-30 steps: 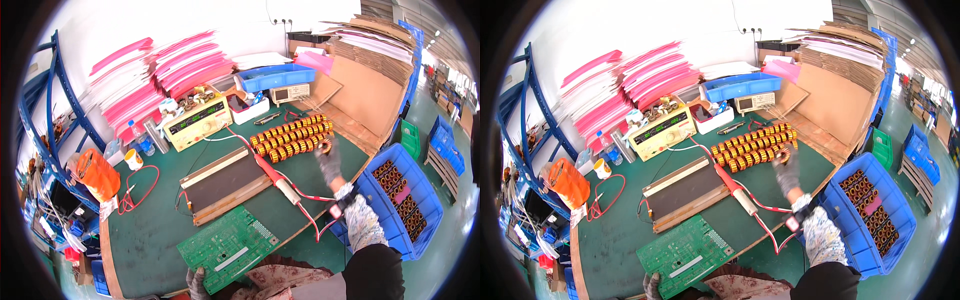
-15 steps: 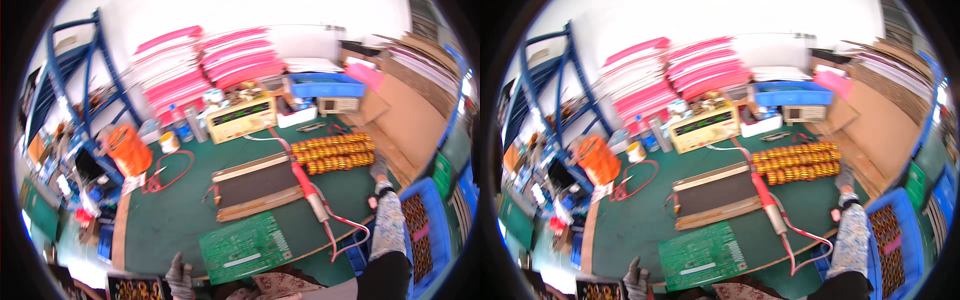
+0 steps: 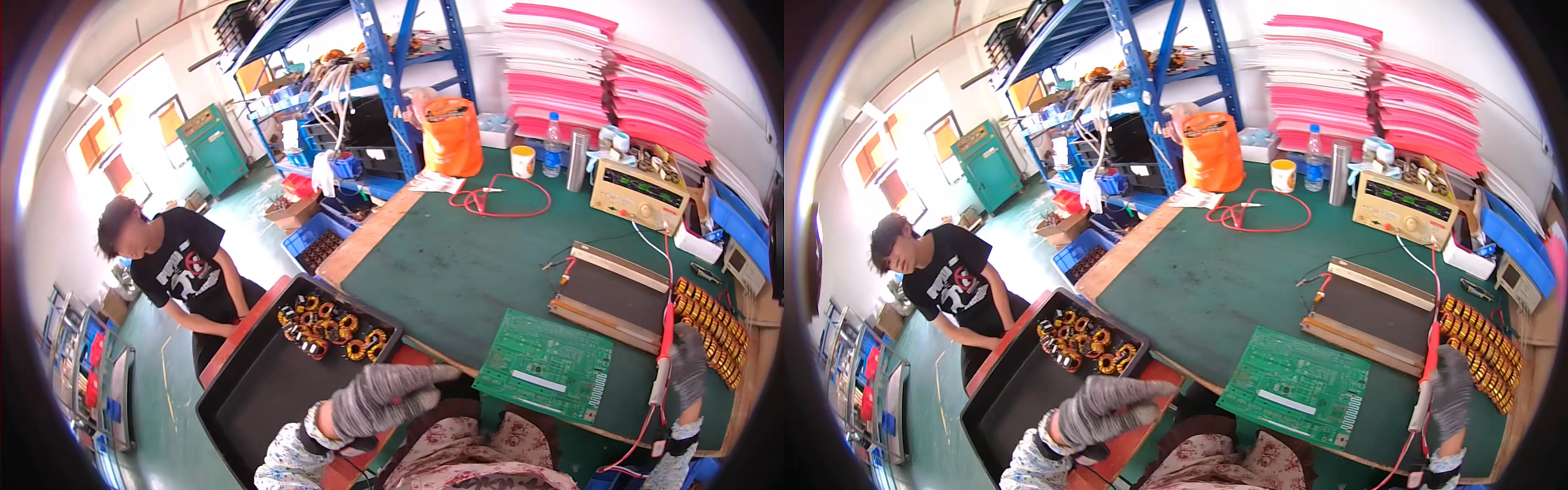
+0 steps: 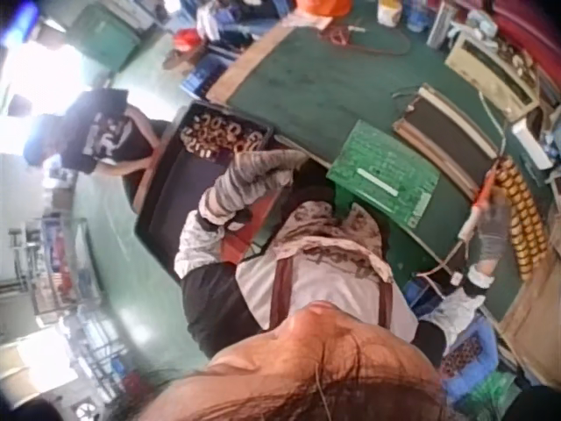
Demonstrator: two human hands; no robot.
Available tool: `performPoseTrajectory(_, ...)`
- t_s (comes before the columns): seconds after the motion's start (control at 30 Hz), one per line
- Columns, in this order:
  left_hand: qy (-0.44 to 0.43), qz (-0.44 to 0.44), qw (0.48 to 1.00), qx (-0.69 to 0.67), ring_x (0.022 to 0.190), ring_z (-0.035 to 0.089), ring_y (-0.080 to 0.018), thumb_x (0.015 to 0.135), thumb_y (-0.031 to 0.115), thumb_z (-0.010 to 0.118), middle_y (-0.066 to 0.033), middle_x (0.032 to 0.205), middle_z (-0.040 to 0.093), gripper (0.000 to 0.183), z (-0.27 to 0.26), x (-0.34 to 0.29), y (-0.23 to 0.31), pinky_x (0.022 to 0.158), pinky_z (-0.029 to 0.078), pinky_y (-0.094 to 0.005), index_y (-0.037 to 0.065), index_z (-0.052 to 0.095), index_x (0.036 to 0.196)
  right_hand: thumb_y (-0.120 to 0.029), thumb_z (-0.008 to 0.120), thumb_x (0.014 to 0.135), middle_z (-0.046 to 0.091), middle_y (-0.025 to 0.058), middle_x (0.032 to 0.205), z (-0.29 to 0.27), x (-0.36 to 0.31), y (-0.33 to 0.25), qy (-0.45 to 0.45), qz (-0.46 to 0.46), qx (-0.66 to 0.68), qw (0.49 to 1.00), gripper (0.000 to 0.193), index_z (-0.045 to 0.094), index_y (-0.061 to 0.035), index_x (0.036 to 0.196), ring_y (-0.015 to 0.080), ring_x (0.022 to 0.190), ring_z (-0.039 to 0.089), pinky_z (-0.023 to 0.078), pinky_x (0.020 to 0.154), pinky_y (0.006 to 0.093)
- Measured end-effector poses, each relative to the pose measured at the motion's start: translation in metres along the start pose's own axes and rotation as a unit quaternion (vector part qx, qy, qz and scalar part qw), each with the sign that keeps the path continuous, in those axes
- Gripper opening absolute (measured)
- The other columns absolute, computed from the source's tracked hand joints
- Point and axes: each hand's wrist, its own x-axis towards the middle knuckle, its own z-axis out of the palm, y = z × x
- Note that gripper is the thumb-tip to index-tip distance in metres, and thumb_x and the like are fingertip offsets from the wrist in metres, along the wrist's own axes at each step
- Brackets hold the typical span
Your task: Assembling copper coil components onto a green circuit board.
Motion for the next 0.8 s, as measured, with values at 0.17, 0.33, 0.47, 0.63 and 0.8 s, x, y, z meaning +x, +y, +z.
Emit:
performPoseTrajectory(0.17,0.195,-0.161,0.967,0.006,0.072,0.055,-0.008,0.086,0.007,0.06,0.0007,0.079,0.06,0.033,-0.071,-0.051,-0.056,0.067,0.047,-0.0242,0.004,0.058,0.119,-0.013,0.067,0.069,0.054,0.012,0.107,0.06,-0.001,-0.163,-0.154,-0.236,0.028,0.959,0.039,0.055,-0.0079,0.106,0.0312,0.105,0.05,0.033,0.1,0.0442)
performPoseTrajectory(0.33,0.218,-0.245,0.807,0.491,0.09,0.057,-0.0227,0.065,0.028,0.079,-0.0073,0.092,0.063,0.054,-0.124,-0.132,-0.191,0.081,0.049,-0.0341,0.009,0.061,0.112,-0.02,0.069,0.071,0.055,0.0123,0.108,0.12,-0.015,-0.225,-0.224,-0.316,0.141,0.911,0.04,0.055,-0.0088,0.107,0.0324,0.105,0.05,0.037,0.096,0.0439)
performPoseTrajectory(0.47,0.221,-0.328,0.822,0.41,0.111,0.045,-0.033,0.051,0.037,0.083,-0.0162,0.116,0.052,0.064,-0.102,-0.148,-0.249,0.092,0.043,-0.036,0.015,0.063,0.108,-0.02,0.068,0.072,0.055,0.0126,0.107,0.148,-0.03,-0.245,-0.25,-0.322,0.141,0.902,0.04,0.054,-0.0086,0.108,0.0321,0.104,0.05,0.04,0.093,0.0435)
performPoseTrajectory(0.63,0.224,-0.344,0.801,0.435,0.116,0.038,-0.038,0.054,0.031,0.08,-0.02,0.124,0.043,0.054,-0.082,-0.13,-0.253,0.098,0.034,-0.0491,0.015,0.061,0.103,-0.021,0.067,0.074,0.055,0.0129,0.108,0.156,-0.038,-0.254,-0.29,-0.3,0.118,0.901,0.039,0.054,-0.0095,0.109,0.0322,0.102,0.051,0.041,0.092,0.0423)
performPoseTrajectory(0.8,0.365,-0.321,0.835,0.257,0.117,0.037,-0.0368,0.053,0.028,0.08,-0.0183,0.123,0.044,0.05,-0.079,-0.163,-0.319,0.096,0.033,-0.0498,0.014,0.061,0.096,-0.021,0.065,0.076,0.056,0.0128,0.108,0.152,-0.041,-0.268,-0.301,-0.286,0.122,0.902,0.038,0.054,-0.0097,0.11,0.0323,0.103,0.051,0.042,0.091,0.0424)
